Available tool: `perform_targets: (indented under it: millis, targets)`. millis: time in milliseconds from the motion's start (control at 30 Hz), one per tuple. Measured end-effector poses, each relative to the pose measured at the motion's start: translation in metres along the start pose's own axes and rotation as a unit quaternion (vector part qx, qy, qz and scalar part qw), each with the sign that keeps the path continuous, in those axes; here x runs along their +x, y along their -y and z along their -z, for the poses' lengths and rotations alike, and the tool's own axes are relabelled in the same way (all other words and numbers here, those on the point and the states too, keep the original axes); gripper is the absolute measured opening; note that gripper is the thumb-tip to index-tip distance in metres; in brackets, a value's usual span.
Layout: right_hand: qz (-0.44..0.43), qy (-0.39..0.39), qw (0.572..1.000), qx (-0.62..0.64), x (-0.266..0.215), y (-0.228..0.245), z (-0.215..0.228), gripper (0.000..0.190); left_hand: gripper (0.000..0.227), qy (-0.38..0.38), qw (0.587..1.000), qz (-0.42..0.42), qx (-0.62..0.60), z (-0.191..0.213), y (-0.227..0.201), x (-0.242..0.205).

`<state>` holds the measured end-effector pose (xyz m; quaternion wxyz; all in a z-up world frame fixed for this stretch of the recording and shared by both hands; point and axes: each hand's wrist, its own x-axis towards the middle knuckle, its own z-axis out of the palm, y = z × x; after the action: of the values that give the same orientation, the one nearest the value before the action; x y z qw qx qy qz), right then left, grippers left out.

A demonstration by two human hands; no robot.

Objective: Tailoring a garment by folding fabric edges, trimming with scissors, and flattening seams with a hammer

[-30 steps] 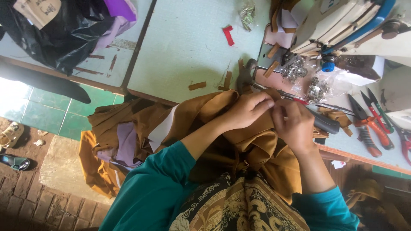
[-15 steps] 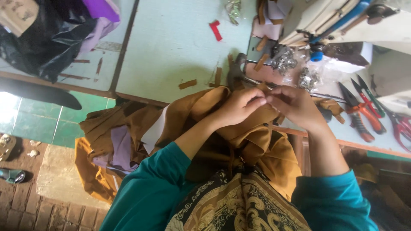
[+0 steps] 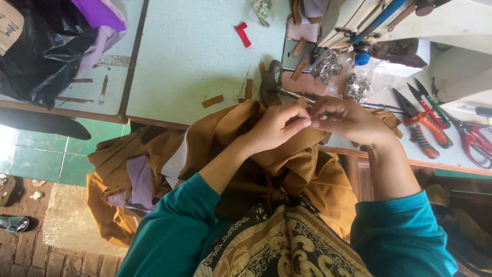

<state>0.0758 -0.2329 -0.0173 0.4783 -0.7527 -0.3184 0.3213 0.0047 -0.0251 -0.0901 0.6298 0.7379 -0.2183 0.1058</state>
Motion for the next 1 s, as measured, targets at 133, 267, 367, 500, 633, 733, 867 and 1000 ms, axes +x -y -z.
perform_targets:
  millis: [133,267,367,500,633,733,867,1000]
  targets:
    - [-0.007,-0.013,1.000,0.018,-0.002,-0.010,0.002,0.014,0.008,-0.007,1.000,-0.018,0.021,0.002,-0.011,0.002]
    - [0.057,-0.025,0.998,0.017,-0.004,-0.016,-0.002,0.011,0.006,-0.007,1.000,-0.002,-0.011,0.003,-0.014,0.003]
    - [0.086,-0.022,0.996,0.015,-0.004,-0.013,-0.004,0.010,0.007,-0.014,1.000,0.001,-0.025,0.001,-0.014,0.001]
    - [0.118,-0.004,0.993,0.021,-0.003,-0.017,-0.003,0.008,0.011,-0.015,0.999,-0.004,-0.037,0.000,-0.016,0.002]
    - [0.093,-0.042,0.985,0.139,-0.011,-0.043,0.001,0.007,0.014,0.011,0.999,0.005,-0.045,0.014,-0.027,0.006]
    - [0.084,-0.024,0.954,0.286,-0.024,-0.044,-0.011,0.009,0.022,0.049,0.995,0.023,-0.084,0.029,-0.035,0.007]
    - [0.073,-0.048,0.930,0.358,-0.040,-0.068,-0.030,0.007,0.032,0.123,0.989,-0.005,-0.076,0.040,-0.039,0.011]
    - [0.099,-0.082,0.934,0.334,-0.042,-0.060,-0.037,0.007,0.008,0.169,0.983,0.044,-0.048,0.049,-0.053,0.015]
